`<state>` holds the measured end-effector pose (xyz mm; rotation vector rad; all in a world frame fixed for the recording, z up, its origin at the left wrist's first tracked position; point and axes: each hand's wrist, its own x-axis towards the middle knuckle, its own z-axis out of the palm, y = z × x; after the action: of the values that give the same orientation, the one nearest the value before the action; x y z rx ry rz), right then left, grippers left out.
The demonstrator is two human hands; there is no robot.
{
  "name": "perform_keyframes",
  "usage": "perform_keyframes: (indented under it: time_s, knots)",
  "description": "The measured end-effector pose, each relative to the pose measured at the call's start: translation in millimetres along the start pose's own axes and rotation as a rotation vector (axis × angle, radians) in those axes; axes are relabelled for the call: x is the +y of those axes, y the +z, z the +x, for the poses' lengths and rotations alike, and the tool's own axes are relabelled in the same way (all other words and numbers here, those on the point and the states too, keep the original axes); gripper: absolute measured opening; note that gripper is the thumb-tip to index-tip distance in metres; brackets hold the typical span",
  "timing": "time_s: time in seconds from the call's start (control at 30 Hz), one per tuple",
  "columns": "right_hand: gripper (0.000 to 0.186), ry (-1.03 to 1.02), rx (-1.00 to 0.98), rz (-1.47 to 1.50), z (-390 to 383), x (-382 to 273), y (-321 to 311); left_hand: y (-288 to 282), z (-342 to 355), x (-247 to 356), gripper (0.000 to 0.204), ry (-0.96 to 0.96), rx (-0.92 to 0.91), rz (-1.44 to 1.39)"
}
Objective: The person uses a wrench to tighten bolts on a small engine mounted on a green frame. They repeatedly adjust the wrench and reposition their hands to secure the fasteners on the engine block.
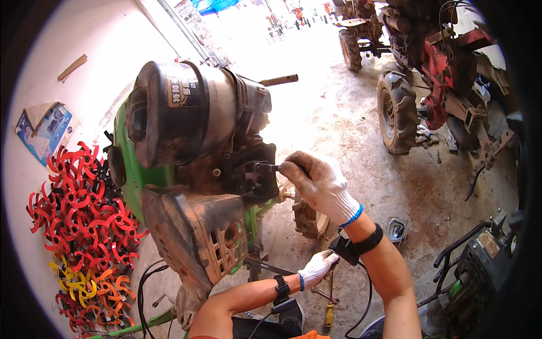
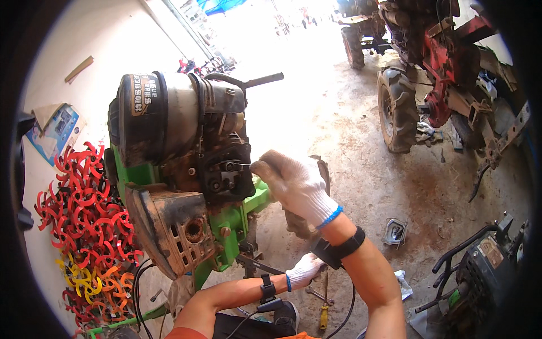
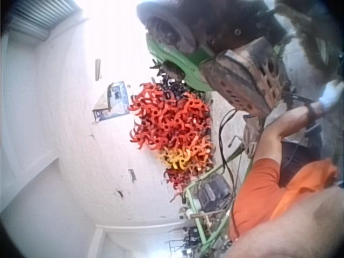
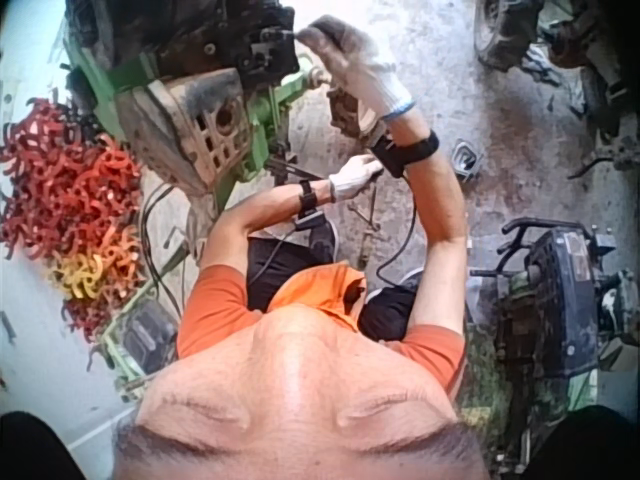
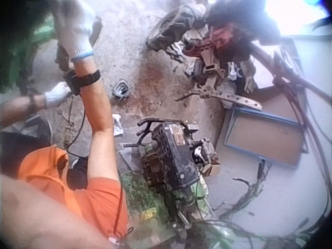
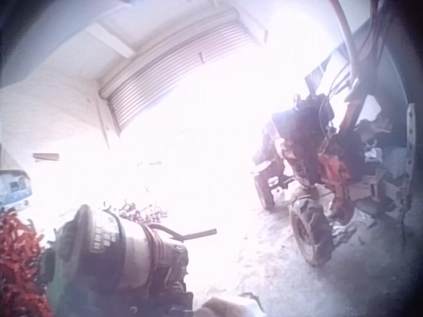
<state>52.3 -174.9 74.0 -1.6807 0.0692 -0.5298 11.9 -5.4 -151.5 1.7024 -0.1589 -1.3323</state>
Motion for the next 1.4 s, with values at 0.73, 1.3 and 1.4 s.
perform_keyframes:
  time_s: [0.73,1.3,1.4]
  knots:
    - [0.029,-0.094,0.151,0.268,-25.7,10.5,-91.8,15.4,-146.5,111.6,0.038,0.634,0.264,-0.345]
    - [0.041,0.005,0.008,0.059,-20.5,7.3,-67.1,-33.5,-197.2,175.6,0.031,0.658,0.309,-0.475]
    - [0.041,0.001,-0.002,0.079,-21.3,7.1,-65.7,-36.9,-197.3,171.3,0.029,0.705,0.241,-0.495]
